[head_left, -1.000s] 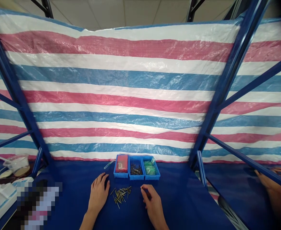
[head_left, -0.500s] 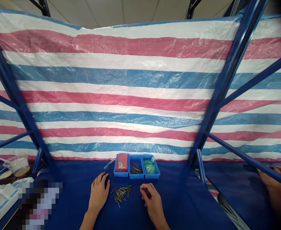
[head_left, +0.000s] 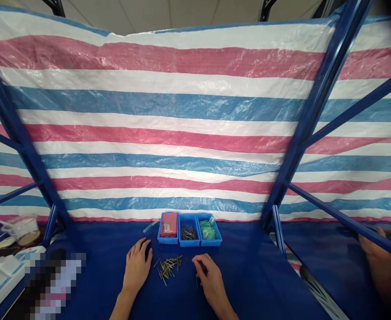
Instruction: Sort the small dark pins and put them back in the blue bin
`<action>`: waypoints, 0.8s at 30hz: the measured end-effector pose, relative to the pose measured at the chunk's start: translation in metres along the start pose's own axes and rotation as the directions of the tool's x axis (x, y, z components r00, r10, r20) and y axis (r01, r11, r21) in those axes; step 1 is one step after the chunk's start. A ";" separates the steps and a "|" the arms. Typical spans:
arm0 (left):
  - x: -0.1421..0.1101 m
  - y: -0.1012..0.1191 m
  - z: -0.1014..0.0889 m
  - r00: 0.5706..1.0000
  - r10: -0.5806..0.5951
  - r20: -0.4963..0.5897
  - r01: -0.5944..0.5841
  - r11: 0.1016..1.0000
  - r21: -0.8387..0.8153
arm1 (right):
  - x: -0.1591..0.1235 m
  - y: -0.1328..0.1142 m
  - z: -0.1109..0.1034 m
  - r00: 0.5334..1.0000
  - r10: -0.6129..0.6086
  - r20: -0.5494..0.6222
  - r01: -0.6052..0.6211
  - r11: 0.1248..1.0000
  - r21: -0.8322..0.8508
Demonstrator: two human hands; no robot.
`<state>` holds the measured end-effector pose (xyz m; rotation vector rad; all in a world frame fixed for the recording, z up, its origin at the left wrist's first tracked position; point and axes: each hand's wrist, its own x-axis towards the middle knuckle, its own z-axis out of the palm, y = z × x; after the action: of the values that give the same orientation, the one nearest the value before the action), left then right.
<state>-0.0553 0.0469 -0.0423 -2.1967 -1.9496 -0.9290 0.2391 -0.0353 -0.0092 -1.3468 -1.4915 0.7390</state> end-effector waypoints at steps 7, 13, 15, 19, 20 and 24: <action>0.000 -0.001 -0.001 1.000 0.005 0.013 -0.005 1.000 -0.008 | -0.006 -0.011 0.002 0.970 -0.117 0.212 0.177 0.940 -0.293; 0.001 0.002 -0.006 1.000 0.016 0.010 -0.016 1.000 0.018 | -0.004 -0.001 0.003 0.966 -0.142 0.215 0.197 0.945 -0.260; 0.001 0.004 -0.009 1.000 0.020 0.023 -0.020 0.999 0.029 | -0.004 0.001 0.003 0.965 -0.164 0.206 0.215 0.942 -0.258; 0.002 0.007 -0.013 0.999 0.019 0.039 -0.021 0.999 0.040 | -0.006 0.001 0.008 0.972 -0.203 0.120 0.235 0.877 -0.420; 0.002 0.008 -0.014 0.999 0.022 0.037 -0.024 0.999 0.039 | -0.007 0.001 0.010 0.977 -0.194 0.091 0.213 0.834 -0.508; 0.002 0.008 -0.014 0.999 0.030 0.029 -0.032 0.998 0.049 | -0.009 0.006 0.018 0.981 -0.193 0.026 0.147 0.648 -0.747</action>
<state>-0.0537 0.0411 -0.0275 -2.2184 -1.9232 -0.8403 0.2239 -0.0397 -0.0233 -1.7594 -1.9465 -0.0959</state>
